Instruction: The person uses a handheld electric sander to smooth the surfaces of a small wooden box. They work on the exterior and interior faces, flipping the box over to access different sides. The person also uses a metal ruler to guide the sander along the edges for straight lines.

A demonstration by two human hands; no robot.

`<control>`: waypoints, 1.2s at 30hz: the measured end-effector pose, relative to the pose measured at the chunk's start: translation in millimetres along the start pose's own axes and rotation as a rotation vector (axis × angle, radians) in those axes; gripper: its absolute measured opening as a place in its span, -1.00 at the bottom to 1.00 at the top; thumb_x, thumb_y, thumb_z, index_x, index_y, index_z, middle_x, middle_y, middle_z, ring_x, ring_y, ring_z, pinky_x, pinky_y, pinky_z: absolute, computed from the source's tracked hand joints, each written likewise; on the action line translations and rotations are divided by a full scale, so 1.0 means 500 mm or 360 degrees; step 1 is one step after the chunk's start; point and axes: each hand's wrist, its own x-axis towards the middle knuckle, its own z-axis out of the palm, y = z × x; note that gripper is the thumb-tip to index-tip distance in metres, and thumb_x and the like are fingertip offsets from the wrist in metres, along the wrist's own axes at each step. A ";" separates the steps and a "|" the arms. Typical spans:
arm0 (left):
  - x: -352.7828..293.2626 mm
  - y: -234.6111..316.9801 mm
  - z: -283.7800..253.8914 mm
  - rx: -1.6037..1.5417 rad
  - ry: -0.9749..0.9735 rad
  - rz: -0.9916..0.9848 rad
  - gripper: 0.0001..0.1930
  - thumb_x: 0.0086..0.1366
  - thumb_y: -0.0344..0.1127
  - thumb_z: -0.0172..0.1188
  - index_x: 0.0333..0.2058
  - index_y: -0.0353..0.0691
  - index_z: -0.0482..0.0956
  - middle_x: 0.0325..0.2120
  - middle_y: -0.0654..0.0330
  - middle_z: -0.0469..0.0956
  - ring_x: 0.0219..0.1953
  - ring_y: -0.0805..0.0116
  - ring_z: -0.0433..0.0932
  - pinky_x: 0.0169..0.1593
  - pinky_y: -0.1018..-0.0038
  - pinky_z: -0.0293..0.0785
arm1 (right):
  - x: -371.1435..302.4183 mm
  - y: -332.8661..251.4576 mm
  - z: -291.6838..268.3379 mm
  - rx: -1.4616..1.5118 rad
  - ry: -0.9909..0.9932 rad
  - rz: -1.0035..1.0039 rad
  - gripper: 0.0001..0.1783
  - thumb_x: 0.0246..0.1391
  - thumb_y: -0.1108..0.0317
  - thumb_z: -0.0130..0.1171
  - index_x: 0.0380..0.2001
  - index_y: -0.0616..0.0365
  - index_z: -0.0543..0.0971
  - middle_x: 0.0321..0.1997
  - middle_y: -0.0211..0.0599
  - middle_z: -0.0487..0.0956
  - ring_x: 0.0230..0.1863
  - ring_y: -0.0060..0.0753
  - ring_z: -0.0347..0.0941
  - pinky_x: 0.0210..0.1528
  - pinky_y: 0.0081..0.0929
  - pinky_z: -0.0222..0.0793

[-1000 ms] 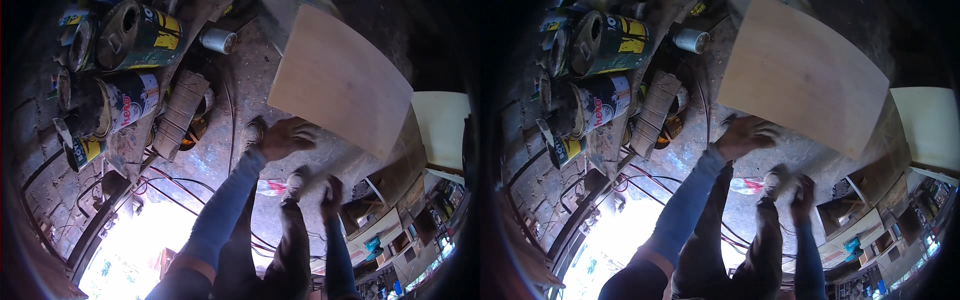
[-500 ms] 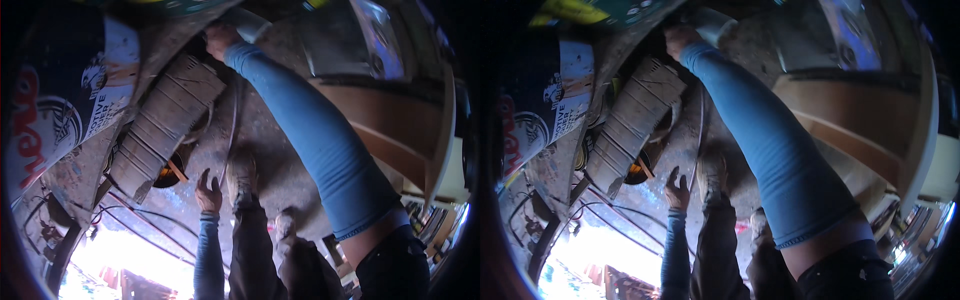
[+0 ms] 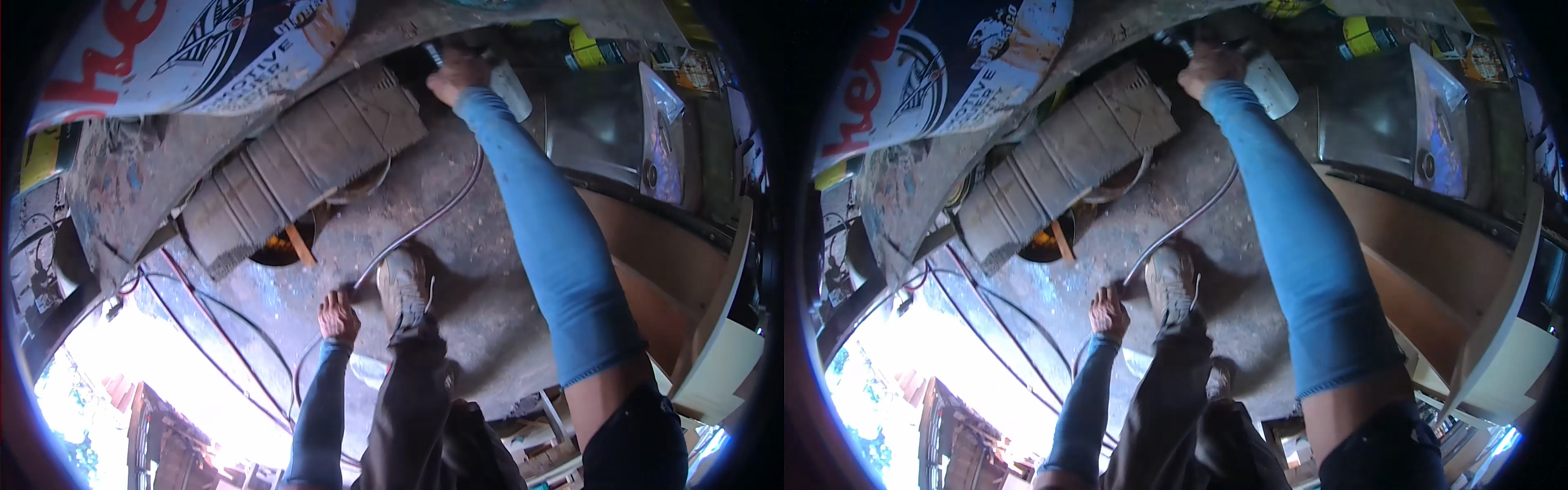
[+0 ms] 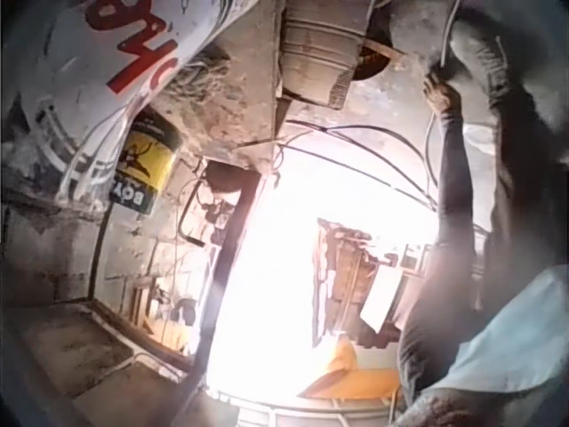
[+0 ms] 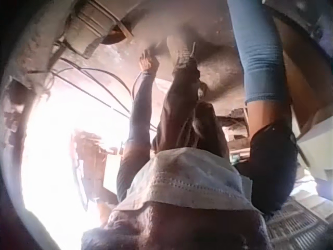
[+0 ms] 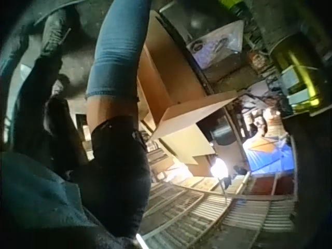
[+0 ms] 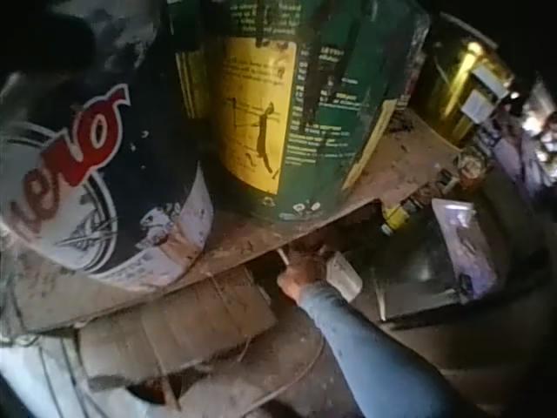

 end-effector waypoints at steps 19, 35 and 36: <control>-0.272 -0.507 -0.657 0.0879 0.0383 -0.0687 -0.64 0.27 -0.44 0.01 -0.06 0.06 0.68 -0.28 0.09 0.70 -0.26 -0.03 0.66 -0.21 0.03 0.55 | -0.769 -0.040 -0.337 0.2761 -0.1304 0.1631 -0.48 0.09 -0.09 0.35 -0.03 0.02 0.57 -0.36 -0.32 0.59 -0.26 -0.38 0.63 -0.54 -0.25 0.50; -0.417 -1.454 -1.321 0.1488 0.0062 -0.0524 -0.58 0.47 -0.30 -0.08 0.26 0.00 0.43 -0.17 -0.06 0.68 -0.22 -0.05 0.68 -0.14 0.02 0.60 | -0.992 -0.828 -0.080 0.3880 -0.0677 0.1047 -0.61 0.34 0.23 0.16 0.11 0.23 0.52 -0.05 -0.13 0.63 -0.14 -0.22 0.66 -0.14 -0.19 0.70; -0.430 -1.422 -1.051 0.0975 -0.0096 -0.0637 -0.52 0.47 -0.26 -0.04 0.34 -0.07 0.33 0.00 -0.20 0.60 -0.02 -0.15 0.63 0.01 0.01 0.58 | -0.977 -0.821 -0.031 0.3507 -0.0547 0.0807 -0.62 0.33 0.23 0.17 0.10 0.23 0.53 -0.06 -0.14 0.63 -0.14 -0.24 0.66 -0.13 -0.21 0.70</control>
